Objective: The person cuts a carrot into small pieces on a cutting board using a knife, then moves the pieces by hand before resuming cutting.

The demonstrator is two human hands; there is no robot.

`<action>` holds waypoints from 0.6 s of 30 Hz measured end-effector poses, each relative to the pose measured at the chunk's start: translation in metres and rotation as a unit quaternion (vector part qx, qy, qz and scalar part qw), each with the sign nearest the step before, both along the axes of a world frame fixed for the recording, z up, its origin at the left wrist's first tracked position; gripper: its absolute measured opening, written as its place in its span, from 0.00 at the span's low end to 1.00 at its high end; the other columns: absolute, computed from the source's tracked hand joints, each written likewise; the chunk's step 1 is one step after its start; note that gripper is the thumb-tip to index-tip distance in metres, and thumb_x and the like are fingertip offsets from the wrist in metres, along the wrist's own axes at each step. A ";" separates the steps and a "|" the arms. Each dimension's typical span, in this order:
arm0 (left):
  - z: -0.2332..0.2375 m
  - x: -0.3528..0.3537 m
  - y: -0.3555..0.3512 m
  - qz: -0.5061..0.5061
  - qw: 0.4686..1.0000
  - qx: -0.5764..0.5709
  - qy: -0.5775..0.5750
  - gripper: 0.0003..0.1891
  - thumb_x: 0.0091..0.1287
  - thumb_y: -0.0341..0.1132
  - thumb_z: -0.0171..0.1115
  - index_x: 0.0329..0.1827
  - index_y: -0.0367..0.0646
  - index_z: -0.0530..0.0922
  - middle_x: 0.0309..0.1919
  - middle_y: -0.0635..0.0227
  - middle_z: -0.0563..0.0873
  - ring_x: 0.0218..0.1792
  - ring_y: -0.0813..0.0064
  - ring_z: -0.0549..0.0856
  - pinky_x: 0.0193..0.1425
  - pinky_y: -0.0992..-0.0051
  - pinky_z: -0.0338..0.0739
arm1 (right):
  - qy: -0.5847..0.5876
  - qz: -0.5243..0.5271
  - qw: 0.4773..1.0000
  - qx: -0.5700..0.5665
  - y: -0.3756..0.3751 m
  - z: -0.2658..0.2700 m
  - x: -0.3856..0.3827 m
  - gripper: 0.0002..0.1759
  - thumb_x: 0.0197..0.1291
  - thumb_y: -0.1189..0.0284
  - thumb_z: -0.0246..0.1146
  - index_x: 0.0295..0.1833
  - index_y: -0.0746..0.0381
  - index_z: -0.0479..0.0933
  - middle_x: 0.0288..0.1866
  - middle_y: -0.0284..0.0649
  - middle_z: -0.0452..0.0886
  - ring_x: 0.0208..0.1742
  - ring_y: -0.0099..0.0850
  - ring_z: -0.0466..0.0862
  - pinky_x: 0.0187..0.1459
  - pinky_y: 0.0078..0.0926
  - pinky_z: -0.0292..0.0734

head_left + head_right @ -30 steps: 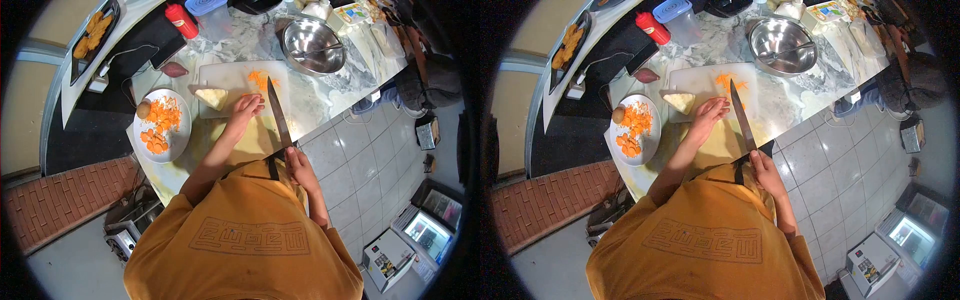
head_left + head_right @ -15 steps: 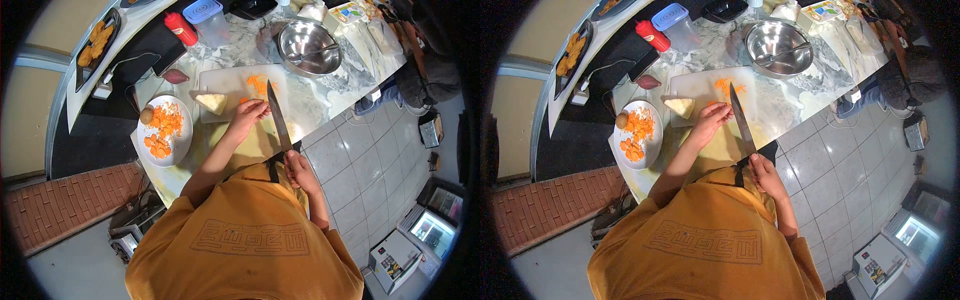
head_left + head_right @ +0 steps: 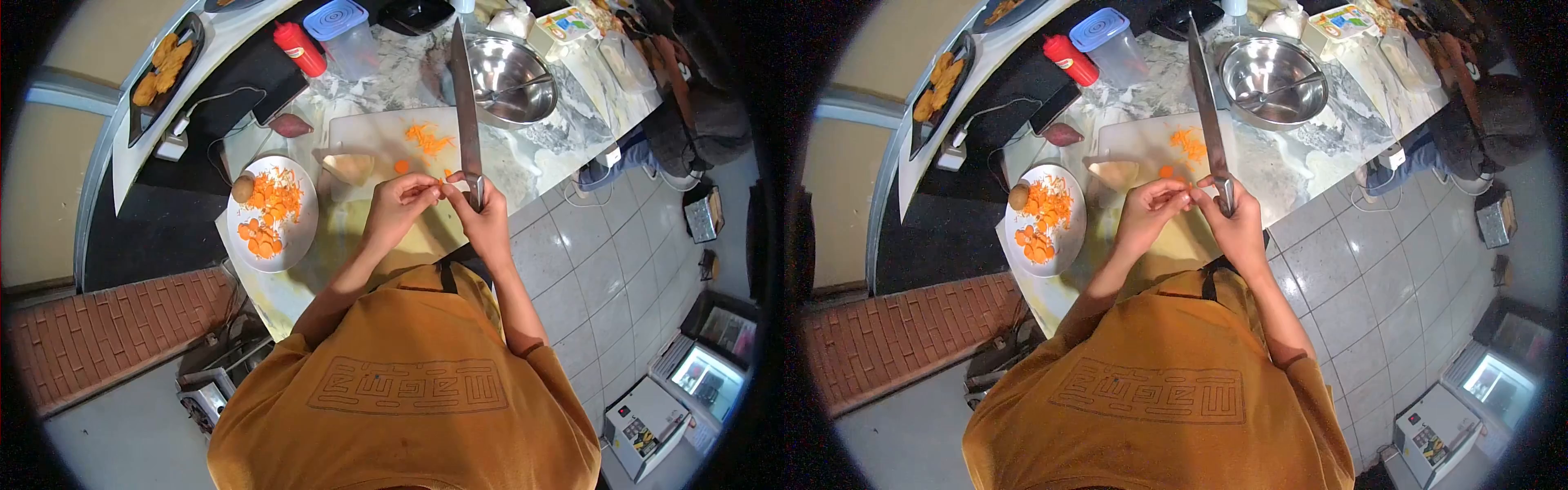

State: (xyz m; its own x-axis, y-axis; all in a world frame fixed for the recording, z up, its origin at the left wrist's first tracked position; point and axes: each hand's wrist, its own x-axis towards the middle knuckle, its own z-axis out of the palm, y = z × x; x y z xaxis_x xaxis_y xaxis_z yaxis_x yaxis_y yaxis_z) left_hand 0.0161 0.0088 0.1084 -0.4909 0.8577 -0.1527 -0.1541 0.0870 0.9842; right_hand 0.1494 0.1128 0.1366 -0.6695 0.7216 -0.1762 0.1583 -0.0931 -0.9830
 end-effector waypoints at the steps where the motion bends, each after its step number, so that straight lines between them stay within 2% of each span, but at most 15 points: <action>1: 0.001 0.000 -0.002 0.004 1.000 0.002 0.003 0.09 0.71 0.28 0.64 0.50 0.32 0.81 0.41 0.67 0.88 0.41 0.80 0.85 0.48 0.79 0.78 | -0.001 0.020 1.000 -0.005 0.001 0.002 -0.004 0.07 0.67 0.73 0.67 0.45 0.64 0.79 0.28 0.25 0.77 0.27 0.11 0.69 0.28 0.16 0.63; 5: 0.001 -0.004 -0.007 0.002 1.000 0.015 0.006 0.09 0.71 0.27 0.64 0.50 0.32 0.81 0.40 0.67 0.88 0.41 0.79 0.86 0.49 0.79 0.80 | 0.056 0.034 0.998 -0.022 -0.003 0.004 -0.012 0.05 0.68 0.75 0.66 0.44 0.66 0.79 0.30 0.28 0.82 0.30 0.12 0.76 0.30 0.15 0.68; 7: 0.003 -0.003 -0.008 0.005 1.000 0.017 0.004 0.09 0.70 0.26 0.64 0.50 0.31 0.81 0.40 0.67 0.87 0.41 0.79 0.86 0.50 0.78 0.80 | 0.084 0.039 0.996 0.005 -0.002 -0.003 -0.012 0.04 0.68 0.76 0.64 0.43 0.67 0.79 0.32 0.30 0.84 0.32 0.13 0.80 0.32 0.14 0.71; 9: 0.006 -0.001 -0.009 0.015 1.000 0.015 0.006 0.07 0.71 0.27 0.63 0.46 0.31 0.83 0.38 0.68 0.88 0.41 0.81 0.85 0.50 0.79 0.80 | 0.080 0.043 0.996 0.000 -0.001 -0.002 -0.012 0.04 0.68 0.76 0.64 0.43 0.67 0.79 0.31 0.30 0.84 0.32 0.13 0.79 0.32 0.14 0.70; 16: -0.002 0.000 -0.008 0.009 1.000 -0.005 0.027 0.07 0.71 0.28 0.64 0.47 0.33 0.83 0.38 0.69 0.88 0.40 0.82 0.85 0.48 0.79 0.79 | 0.047 0.049 0.998 0.003 0.001 -0.008 -0.010 0.05 0.69 0.74 0.65 0.43 0.66 0.79 0.30 0.29 0.83 0.29 0.13 0.75 0.31 0.14 0.67; 18: -0.001 0.000 -0.006 0.002 1.000 -0.009 0.001 0.08 0.72 0.29 0.63 0.47 0.34 0.83 0.37 0.69 0.88 0.39 0.82 0.85 0.48 0.79 0.79 | 0.040 0.042 0.998 -0.004 0.001 -0.007 -0.009 0.05 0.69 0.74 0.65 0.43 0.66 0.79 0.29 0.28 0.82 0.29 0.12 0.74 0.30 0.14 0.67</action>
State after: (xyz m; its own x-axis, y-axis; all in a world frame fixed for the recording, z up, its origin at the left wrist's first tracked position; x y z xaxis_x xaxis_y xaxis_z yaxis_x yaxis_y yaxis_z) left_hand 0.0163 0.0024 0.1072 -0.4953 0.8524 -0.1676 -0.1534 0.1042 0.9827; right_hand 0.1403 0.1142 0.1291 -0.7392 0.6617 -0.1257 0.0877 -0.0905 -0.9920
